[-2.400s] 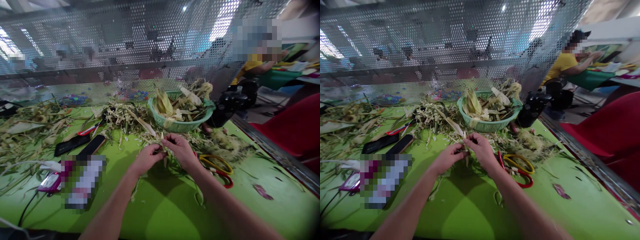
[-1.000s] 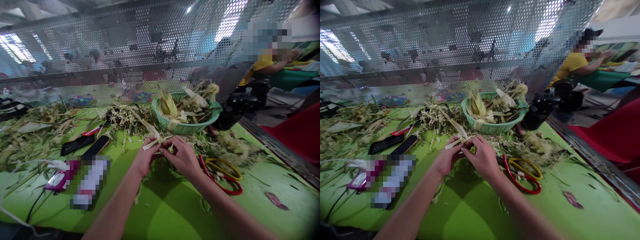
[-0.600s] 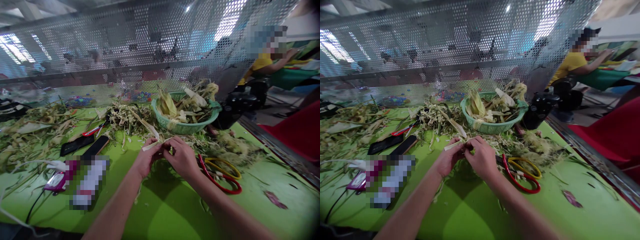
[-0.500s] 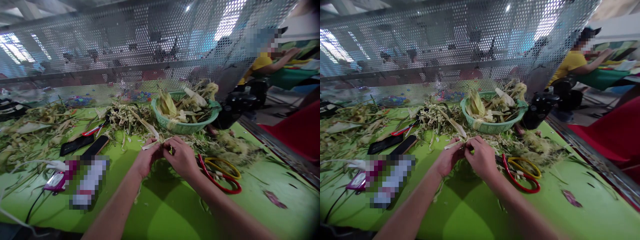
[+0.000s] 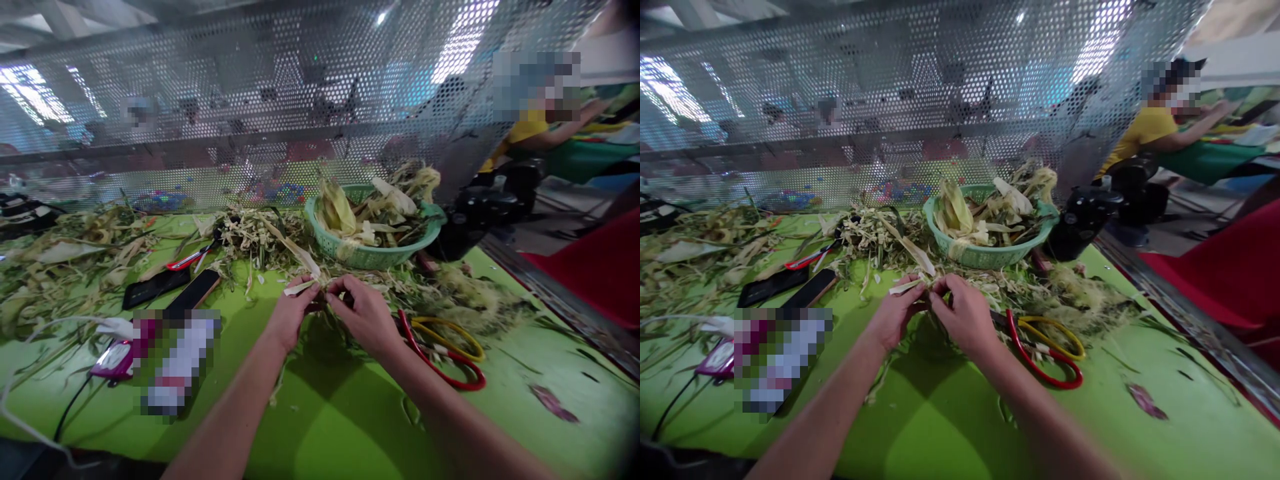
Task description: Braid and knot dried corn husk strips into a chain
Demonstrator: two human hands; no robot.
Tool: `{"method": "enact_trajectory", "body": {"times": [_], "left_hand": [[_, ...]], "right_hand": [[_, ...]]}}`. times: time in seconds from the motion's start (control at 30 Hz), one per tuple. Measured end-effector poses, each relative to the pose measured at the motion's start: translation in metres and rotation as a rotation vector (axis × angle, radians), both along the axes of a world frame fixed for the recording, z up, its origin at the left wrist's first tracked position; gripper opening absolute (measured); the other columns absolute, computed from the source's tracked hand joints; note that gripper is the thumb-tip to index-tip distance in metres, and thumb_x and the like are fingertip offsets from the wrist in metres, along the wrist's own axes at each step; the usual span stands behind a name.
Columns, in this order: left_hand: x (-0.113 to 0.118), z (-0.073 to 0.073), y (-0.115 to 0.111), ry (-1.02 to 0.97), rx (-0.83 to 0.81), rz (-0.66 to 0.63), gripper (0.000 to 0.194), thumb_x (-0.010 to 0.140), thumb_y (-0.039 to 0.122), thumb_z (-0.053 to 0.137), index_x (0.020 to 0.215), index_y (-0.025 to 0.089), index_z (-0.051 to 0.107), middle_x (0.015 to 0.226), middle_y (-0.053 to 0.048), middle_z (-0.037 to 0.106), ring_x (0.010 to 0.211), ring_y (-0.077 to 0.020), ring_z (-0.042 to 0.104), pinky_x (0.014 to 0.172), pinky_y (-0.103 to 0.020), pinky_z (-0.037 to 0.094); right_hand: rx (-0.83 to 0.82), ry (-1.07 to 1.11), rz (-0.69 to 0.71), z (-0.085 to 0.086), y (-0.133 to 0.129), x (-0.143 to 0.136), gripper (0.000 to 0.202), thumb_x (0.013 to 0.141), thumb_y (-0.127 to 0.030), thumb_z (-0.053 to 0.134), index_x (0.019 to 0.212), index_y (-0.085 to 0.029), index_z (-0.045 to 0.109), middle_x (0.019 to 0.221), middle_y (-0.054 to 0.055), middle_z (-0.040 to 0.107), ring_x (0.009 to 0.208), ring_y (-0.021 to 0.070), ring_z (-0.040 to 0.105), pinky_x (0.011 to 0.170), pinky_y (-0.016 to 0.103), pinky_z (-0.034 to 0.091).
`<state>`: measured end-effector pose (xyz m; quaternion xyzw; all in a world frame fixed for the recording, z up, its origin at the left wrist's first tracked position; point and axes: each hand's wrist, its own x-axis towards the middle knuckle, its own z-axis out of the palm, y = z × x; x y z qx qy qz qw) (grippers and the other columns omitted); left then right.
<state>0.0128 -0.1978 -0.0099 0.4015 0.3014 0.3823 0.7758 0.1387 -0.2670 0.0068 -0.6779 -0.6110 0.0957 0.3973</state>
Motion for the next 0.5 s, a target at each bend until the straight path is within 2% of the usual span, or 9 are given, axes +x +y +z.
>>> {"method": "enact_trajectory", "body": {"times": [0.1,0.23,0.37,0.43,0.5], "left_hand": [[-0.0001,-0.0012,-0.0010,0.002,0.062,-0.006,0.030,0.065,0.034,0.077,0.085,0.018,0.060,0.079,-0.001,0.062,0.074,-0.0126,0.058,0.072,-0.026,0.049],[-0.0014,-0.0041,-0.0015,0.083,0.147,-0.066,0.031,0.071,0.041,0.071,0.092,0.020,0.063,0.085,-0.003,0.065,0.080,-0.0157,0.059,0.073,-0.028,0.048],[-0.0012,-0.0071,0.0009,0.115,0.296,-0.073,0.029,0.073,0.040,0.069,0.093,0.019,0.065,0.092,-0.004,0.066,0.090,-0.0173,0.057,0.084,-0.029,0.045],[-0.0017,-0.0080,0.0030,0.128,0.331,-0.031,0.027,0.073,0.040,0.069,0.090,0.019,0.066,0.089,-0.003,0.066,0.086,-0.0162,0.057,0.084,-0.028,0.043],[-0.0030,-0.0082,0.0048,0.142,0.297,0.002,0.028,0.073,0.042,0.069,0.088,0.018,0.065,0.081,-0.002,0.065,0.075,-0.0137,0.056,0.076,-0.026,0.044]], "right_hand": [[-0.025,-0.099,-0.015,-0.0029,-0.0002,0.0003,0.012,0.083,-0.030,0.055,0.079,-0.019,0.058,0.077,0.002,0.062,0.068,0.0163,0.054,0.061,0.026,0.035],[-0.018,-0.144,0.009,-0.0081,0.0013,0.0023,0.009,0.085,-0.023,0.050,0.079,-0.019,0.057,0.079,0.003,0.062,0.071,0.0165,0.056,0.064,0.025,0.037],[-0.013,-0.196,0.014,-0.0084,0.0016,0.0018,0.010,0.084,-0.021,0.049,0.077,-0.019,0.055,0.078,0.003,0.061,0.070,0.0167,0.055,0.064,0.026,0.037],[-0.006,-0.213,0.005,-0.0074,0.0013,0.0013,0.011,0.085,-0.022,0.048,0.075,-0.019,0.054,0.077,0.003,0.061,0.067,0.0163,0.054,0.063,0.026,0.036],[-0.005,-0.224,0.008,-0.0061,0.0011,0.0011,0.011,0.084,-0.021,0.048,0.074,-0.019,0.053,0.075,0.003,0.060,0.066,0.0161,0.053,0.062,0.026,0.036]]}}
